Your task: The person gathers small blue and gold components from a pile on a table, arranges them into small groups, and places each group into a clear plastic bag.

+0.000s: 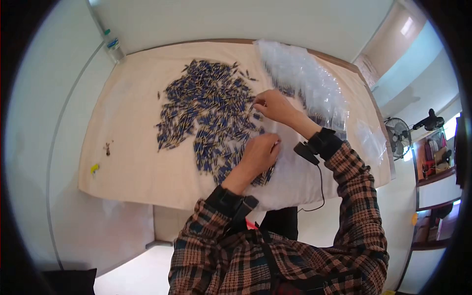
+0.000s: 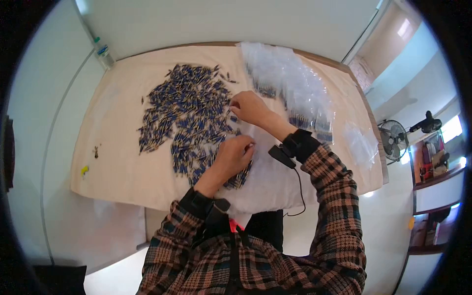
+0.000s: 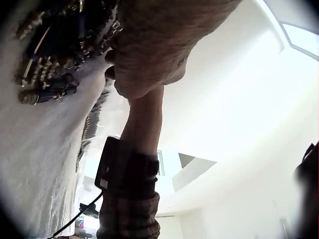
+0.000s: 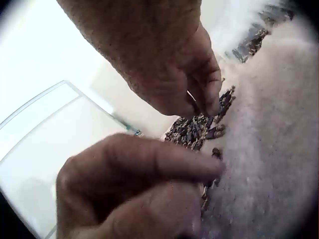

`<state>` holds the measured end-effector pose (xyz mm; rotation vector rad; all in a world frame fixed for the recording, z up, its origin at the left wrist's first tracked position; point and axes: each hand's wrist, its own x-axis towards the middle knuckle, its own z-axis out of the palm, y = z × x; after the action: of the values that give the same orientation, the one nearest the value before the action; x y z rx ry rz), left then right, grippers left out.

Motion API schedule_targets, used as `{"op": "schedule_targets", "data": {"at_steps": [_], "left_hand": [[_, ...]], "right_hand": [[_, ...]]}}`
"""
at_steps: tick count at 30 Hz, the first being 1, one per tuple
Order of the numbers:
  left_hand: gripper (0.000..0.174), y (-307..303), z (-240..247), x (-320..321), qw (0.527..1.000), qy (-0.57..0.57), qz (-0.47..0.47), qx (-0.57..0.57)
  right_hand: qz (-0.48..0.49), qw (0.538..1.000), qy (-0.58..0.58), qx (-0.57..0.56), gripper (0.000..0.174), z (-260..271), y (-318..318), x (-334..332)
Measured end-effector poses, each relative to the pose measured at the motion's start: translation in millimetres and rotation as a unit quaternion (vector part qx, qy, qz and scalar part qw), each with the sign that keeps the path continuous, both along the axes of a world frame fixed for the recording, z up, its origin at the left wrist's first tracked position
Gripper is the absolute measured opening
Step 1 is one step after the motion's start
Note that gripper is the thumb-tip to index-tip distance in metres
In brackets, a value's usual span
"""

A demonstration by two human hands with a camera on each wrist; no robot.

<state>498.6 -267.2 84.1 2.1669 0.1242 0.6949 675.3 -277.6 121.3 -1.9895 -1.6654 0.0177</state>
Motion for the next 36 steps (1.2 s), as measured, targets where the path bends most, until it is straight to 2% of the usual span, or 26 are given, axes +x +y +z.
{"op": "schedule_targets", "data": {"at_steps": [2,4,6,10,16,17,18,19,22,27,32,36], "left_hand": [[0.011,3,4,0,1.000,-0.003,0.004,0.002],[0.010,12,4,-2,0.997,-0.066,0.048,-0.011],[0.008,16,18,-17,0.989,-0.064,0.086,-0.101],[0.006,22,53,-66,0.983,-0.082,0.139,-0.084],[0.012,13,30,-139,0.983,0.003,0.165,-0.085],[0.013,4,28,-149,0.985,-0.017,0.164,-0.058],[0.014,-7,25,-154,0.987,-0.044,0.152,-0.037],[0.014,-18,20,-161,0.988,-0.023,0.146,-0.045],[0.013,-48,20,-172,0.987,0.040,0.129,-0.089],[0.013,-77,13,-182,0.992,0.028,0.087,-0.092],[0.011,-103,28,-174,0.994,0.044,0.073,-0.070],[0.017,-111,26,-172,0.994,0.042,0.085,-0.062]], "right_hand": [[0.019,0.999,0.013,-0.027,0.012,2,-15,-10],[0.016,0.999,0.021,-0.040,0.013,11,-35,-17],[0.030,0.998,0.011,-0.059,0.015,26,-54,-24],[0.038,0.997,0.001,-0.075,0.016,30,-95,-44],[0.014,0.998,0.052,-0.036,0.015,1,-154,-86],[0.007,0.999,0.046,-0.020,0.015,-9,-166,-90],[-0.012,0.997,0.078,-0.004,0.015,-8,-180,-101],[-0.035,0.993,0.111,0.014,0.015,-6,-196,-109],[-0.120,0.983,0.133,0.043,0.015,-5,-248,-114],[-0.234,0.952,0.174,0.097,0.013,-10,-318,-105],[-0.310,0.925,0.171,0.138,0.011,-23,-368,-83],[-0.383,0.903,0.101,0.165,0.016,-31,-400,-42]]}}
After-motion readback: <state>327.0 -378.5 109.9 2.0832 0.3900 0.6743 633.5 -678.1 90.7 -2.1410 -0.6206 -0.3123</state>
